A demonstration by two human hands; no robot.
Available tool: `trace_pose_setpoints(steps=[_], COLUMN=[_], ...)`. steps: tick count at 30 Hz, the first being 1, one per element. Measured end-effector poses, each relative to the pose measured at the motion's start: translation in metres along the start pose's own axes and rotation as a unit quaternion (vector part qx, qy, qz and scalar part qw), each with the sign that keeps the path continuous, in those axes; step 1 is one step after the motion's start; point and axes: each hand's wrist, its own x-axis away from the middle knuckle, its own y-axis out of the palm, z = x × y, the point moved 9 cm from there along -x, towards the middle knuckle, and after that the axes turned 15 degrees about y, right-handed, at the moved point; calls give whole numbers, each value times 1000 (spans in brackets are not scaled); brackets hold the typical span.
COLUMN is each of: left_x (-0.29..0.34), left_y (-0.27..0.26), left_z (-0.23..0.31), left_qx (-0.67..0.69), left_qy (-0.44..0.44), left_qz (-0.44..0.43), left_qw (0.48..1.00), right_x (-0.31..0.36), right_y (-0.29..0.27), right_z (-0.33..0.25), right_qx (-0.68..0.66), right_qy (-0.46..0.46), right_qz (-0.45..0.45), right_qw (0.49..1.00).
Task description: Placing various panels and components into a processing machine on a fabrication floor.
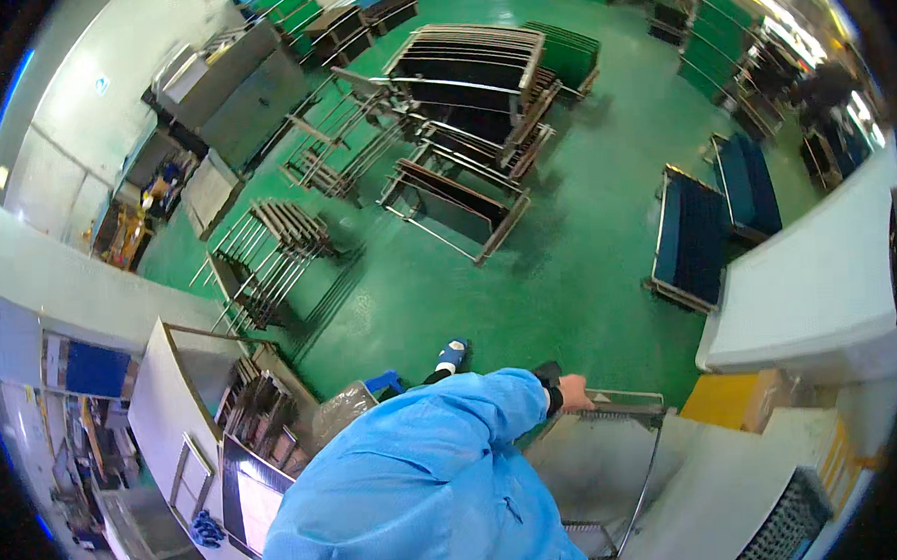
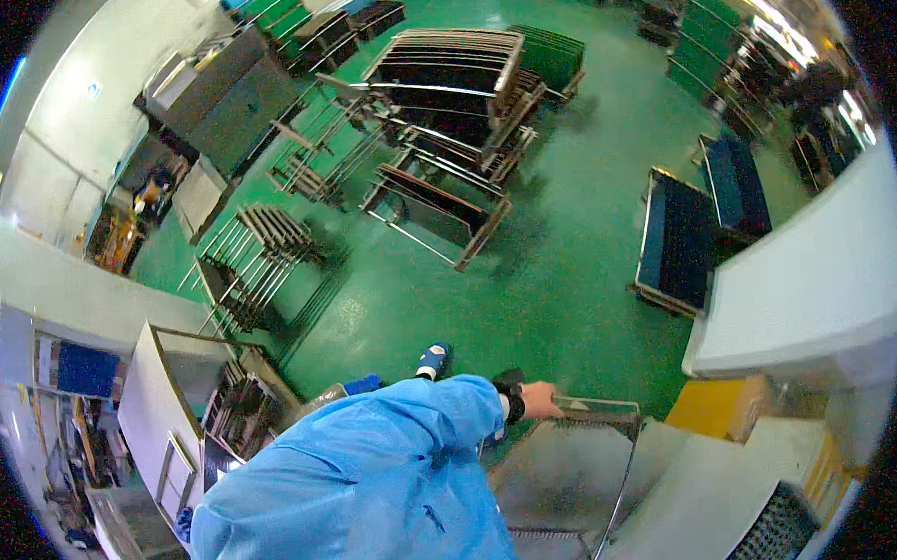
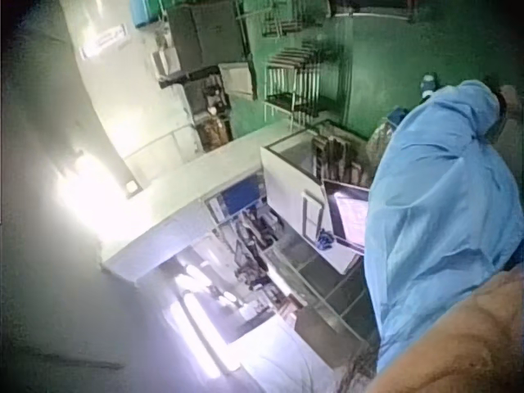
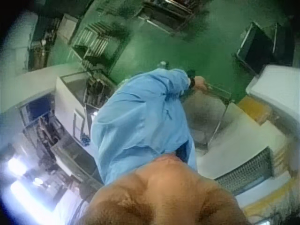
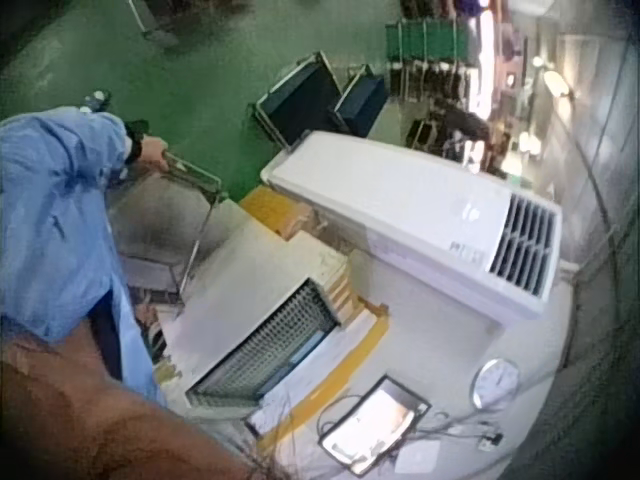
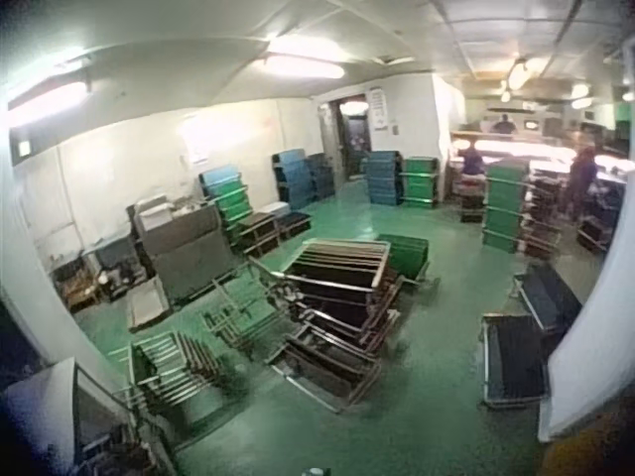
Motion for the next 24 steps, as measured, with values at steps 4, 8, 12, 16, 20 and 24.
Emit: trace_pose_setpoints(steps=[4, 8, 12, 16, 20, 24], left_x=[28, 51, 96, 163, 230, 301], left_y=[-64, -151, -246, -339, -407, -449], left_z=[-15, -60, -116, -185, -274, -340], left_qx=[18, 80, 158, 243, 243, 311], left_qy=[-9, -16, -62, -106, -158, -191], left_qz=[69, 139, 137, 254, 402, 526], left_qw=[997, 987, 976, 930, 868, 769], right_x=[23, 63, 115, 180, 246, 323], right_y=[-28, -58, -78, -93, -99, -94], right_z=[-95, -201, -294, -402, -519, -635], right_qx=[-93, -203, -291, -319, -310, -295], right_qy=[-36, -56, -57, -97, -155, -226], right_qz=[-43, -113, -196, -262, -322, -381], right_qw=[994, 971, 935, 906, 881, 847])
